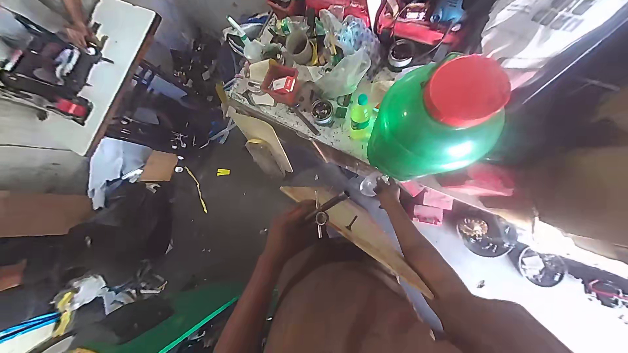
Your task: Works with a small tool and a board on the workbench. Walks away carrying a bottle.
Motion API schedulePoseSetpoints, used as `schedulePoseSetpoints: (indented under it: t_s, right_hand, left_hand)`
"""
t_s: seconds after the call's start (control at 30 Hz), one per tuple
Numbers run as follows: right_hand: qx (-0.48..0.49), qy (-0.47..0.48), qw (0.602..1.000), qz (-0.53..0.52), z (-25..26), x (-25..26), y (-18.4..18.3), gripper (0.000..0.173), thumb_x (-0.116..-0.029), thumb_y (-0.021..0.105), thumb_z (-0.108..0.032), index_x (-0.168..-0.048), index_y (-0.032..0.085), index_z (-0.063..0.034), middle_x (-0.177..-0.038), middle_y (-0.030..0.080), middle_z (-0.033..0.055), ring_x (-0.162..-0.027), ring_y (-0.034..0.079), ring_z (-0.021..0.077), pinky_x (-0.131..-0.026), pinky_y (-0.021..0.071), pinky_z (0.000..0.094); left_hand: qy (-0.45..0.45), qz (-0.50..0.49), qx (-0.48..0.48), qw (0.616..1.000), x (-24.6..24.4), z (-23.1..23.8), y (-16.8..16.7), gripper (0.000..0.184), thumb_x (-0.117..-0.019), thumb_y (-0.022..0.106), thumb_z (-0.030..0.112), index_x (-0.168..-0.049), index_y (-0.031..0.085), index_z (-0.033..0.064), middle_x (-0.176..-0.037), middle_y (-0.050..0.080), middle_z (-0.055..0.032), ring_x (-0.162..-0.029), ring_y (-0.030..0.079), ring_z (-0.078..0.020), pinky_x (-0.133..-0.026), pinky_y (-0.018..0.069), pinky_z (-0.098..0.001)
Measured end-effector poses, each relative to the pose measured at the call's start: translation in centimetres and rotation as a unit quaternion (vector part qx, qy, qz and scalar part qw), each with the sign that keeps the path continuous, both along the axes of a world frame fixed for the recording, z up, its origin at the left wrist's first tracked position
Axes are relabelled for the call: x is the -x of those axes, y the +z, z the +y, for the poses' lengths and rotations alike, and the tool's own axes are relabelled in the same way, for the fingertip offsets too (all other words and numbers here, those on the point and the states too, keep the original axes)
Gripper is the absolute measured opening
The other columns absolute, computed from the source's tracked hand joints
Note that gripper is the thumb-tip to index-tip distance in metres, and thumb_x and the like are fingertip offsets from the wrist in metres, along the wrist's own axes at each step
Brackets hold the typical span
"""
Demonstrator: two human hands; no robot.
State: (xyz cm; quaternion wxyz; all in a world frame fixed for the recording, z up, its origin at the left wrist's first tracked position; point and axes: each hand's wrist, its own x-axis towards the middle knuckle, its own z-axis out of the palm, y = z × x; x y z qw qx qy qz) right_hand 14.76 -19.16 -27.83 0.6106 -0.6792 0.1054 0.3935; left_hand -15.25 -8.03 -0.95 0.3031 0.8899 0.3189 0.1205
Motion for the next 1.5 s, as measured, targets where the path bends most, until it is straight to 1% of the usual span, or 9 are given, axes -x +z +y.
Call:
schedulePoseSetpoints:
  t_s: [0.13,0.33,0.7,0.83,0.97,1.13,1.27,1.43,1.5]
  right_hand:
    - [-0.001,-0.007,1.000,0.008,-0.03,0.04,0.05,0.056,-0.0987,0.071,-0.014,-0.148,0.045,-0.0073,-0.105,0.069,0.0165,-0.079,0.068,0.0207,-0.074,0.0602,0.0397]
    - [0.001,-0.015,1.000,0.012,0.17,-0.07,0.31,0.054,-0.0972,0.072,-0.012,-0.145,0.048,-0.0065,-0.101,0.068,0.0160,-0.075,0.067,0.0203,-0.070,0.0598,0.0385]
    - [-0.012,-0.015,1.000,0.019,0.24,-0.01,-0.01,0.061,-0.0969,0.072,-0.011,-0.149,0.042,-0.0039,-0.102,0.068,0.0167,-0.075,0.067,0.0192,-0.070,0.0599,0.0369]
    - [-0.021,-0.024,0.999,0.014,0.15,-0.16,-0.40,0.054,-0.0963,0.073,-0.010,-0.144,0.048,-0.0025,-0.095,0.068,0.0146,-0.070,0.066,0.0179,-0.066,0.0592,0.0362]
    - [-0.024,-0.014,1.000,0.012,0.14,-0.08,-0.37,0.057,-0.0962,0.073,-0.011,-0.146,0.045,-0.0020,-0.098,0.068,0.0149,-0.071,0.065,0.0178,-0.067,0.0589,0.0362]
    - [0.017,0.010,1.000,-0.011,0.12,-0.41,-0.35,0.059,-0.0951,0.076,-0.016,-0.145,0.048,-0.0008,-0.098,0.069,0.0167,-0.072,0.067,0.0194,-0.068,0.0599,0.0378]
    - [0.008,-0.016,1.000,0.008,0.41,-0.52,-0.17,0.063,-0.0932,0.078,-0.014,-0.146,0.047,-0.0028,-0.100,0.069,0.0166,-0.071,0.065,0.0185,-0.066,0.0583,0.0372]
    - [0.009,-0.007,1.000,-0.002,0.24,-0.51,-0.38,0.060,-0.0928,0.078,-0.016,-0.144,0.049,-0.0023,-0.098,0.070,0.0166,-0.069,0.066,0.0194,-0.065,0.0590,0.0377]
    - [0.009,-0.006,1.000,0.000,0.15,-0.53,-0.42,0.061,-0.0930,0.078,-0.016,-0.145,0.048,-0.0027,-0.098,0.070,0.0168,-0.069,0.066,0.0192,-0.065,0.0590,0.0374]
  left_hand:
    - [0.003,0.001,-0.002,1.000,-0.10,0.00,-0.02,0.020,-0.0972,0.067,0.022,-0.113,0.076,0.0142,-0.121,0.074,-0.0035,-0.098,0.074,-0.0155,-0.082,0.0618,-0.0384]
    - [-0.002,-0.012,-0.004,1.000,-0.26,0.19,-0.23,0.018,-0.0956,0.069,0.017,-0.111,0.077,0.0124,-0.122,0.074,-0.0049,-0.101,0.074,-0.0163,-0.085,0.0614,-0.0380]
    - [-0.007,-0.013,-0.007,1.000,-0.02,0.35,0.06,0.016,-0.0974,0.068,0.018,-0.109,0.077,0.0135,-0.122,0.074,-0.0030,-0.103,0.073,-0.0146,-0.086,0.0613,-0.0367]
    - [-0.011,-0.020,-0.015,1.000,-0.22,0.24,-0.05,0.015,-0.0965,0.068,0.017,-0.107,0.077,0.0113,-0.120,0.075,-0.0047,-0.098,0.074,-0.0163,-0.082,0.0620,-0.0379]
    - [-0.013,-0.016,-0.021,1.000,-0.13,0.31,-0.07,0.014,-0.0958,0.068,0.017,-0.106,0.077,0.0131,-0.120,0.074,-0.0020,-0.100,0.073,-0.0121,-0.084,0.0614,-0.0325]
    - [-0.004,-0.014,-0.020,1.000,-0.44,0.18,-0.03,0.016,-0.0949,0.068,0.017,-0.107,0.078,0.0124,-0.120,0.075,-0.0043,-0.100,0.074,-0.0161,-0.082,0.0617,-0.0377]
    - [0.003,-0.021,-0.034,0.999,-0.40,0.23,-0.46,0.015,-0.0948,0.069,0.019,-0.106,0.078,0.0137,-0.118,0.075,-0.0030,-0.098,0.075,-0.0142,-0.081,0.0627,-0.0360]
    - [0.006,-0.026,-0.033,0.999,-0.52,0.11,-0.57,0.014,-0.0919,0.072,0.016,-0.104,0.079,0.0116,-0.117,0.076,-0.0050,-0.096,0.075,-0.0158,-0.081,0.0629,-0.0367]
    - [0.009,-0.022,-0.033,0.999,-0.61,-0.01,-0.47,0.014,-0.0932,0.070,0.017,-0.104,0.079,0.0125,-0.117,0.075,-0.0033,-0.096,0.075,-0.0135,-0.081,0.0630,-0.0344]
